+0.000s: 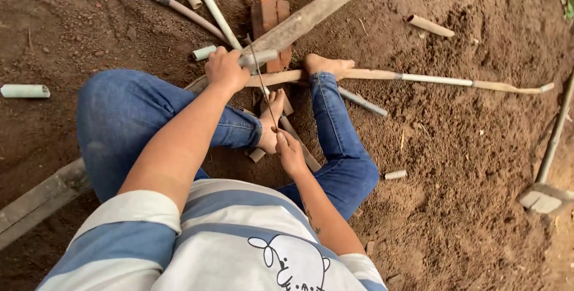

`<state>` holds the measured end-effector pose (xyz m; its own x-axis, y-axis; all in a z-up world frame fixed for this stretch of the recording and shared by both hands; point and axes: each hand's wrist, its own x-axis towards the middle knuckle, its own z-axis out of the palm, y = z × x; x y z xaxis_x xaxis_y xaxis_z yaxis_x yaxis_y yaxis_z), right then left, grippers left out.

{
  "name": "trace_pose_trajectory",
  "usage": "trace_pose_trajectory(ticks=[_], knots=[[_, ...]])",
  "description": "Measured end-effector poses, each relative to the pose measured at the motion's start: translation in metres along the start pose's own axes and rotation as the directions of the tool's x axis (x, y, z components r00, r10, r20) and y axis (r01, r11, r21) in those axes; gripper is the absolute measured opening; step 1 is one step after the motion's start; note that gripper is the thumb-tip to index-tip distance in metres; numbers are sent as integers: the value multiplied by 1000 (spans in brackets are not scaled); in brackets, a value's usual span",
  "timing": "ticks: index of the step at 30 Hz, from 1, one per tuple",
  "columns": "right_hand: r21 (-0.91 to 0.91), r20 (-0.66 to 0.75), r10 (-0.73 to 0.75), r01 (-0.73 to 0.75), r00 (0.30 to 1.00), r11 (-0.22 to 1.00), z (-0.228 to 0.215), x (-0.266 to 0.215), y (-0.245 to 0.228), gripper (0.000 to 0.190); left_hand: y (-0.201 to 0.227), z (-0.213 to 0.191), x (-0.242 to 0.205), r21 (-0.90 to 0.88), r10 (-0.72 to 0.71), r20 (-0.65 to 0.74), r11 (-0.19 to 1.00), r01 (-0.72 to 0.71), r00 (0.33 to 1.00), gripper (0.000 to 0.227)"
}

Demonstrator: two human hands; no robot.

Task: Sawing a thin wooden strip using a handheld hacksaw blade while sitting on the ground.

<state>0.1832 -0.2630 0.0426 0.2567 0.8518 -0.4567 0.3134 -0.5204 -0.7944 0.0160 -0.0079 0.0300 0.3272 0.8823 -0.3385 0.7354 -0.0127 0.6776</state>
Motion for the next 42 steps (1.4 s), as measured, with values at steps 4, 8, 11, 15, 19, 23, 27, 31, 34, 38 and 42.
trace_pose_trajectory(ticks=[4,8,11,15,19,23,27,31,34,38,42], knots=[[203,119,94,-116,989,972,-1,16,-33,52,-3,2,10,-28,6,9,1000,-6,1000,51],[223,135,126,-154,983,963,4,37,-51,51,-6,9,17,5,14,23,1000,-15,1000,51],[183,172,146,-177,974,967,7,43,-68,53,-9,16,22,21,-17,45,1000,16,999,52],[249,165,167,-205,972,947,7,46,-69,52,-5,10,18,-17,-12,27,1000,13,1000,55],[282,156,171,-209,973,936,9,44,-73,52,-8,16,23,-42,-10,24,999,11,1000,55],[276,176,154,-199,972,941,8,54,-59,52,-9,12,19,-97,-13,-1,995,12,1000,54],[263,172,181,-222,968,939,13,47,-55,56,-16,16,27,-96,-22,-70,995,15,997,53],[245,189,201,-245,961,938,16,36,-42,58,-21,24,44,26,-15,-123,1000,18,992,62],[265,165,237,-274,957,924,19,26,-34,56,-26,26,51,54,39,-226,998,-27,973,56],[276,166,258,-296,952,914,18,29,-34,56,-29,34,54,85,16,-227,996,3,974,53],[203,178,238,-272,955,941,18,54,-27,58,-31,42,54,155,121,-238,984,-85,964,56]])
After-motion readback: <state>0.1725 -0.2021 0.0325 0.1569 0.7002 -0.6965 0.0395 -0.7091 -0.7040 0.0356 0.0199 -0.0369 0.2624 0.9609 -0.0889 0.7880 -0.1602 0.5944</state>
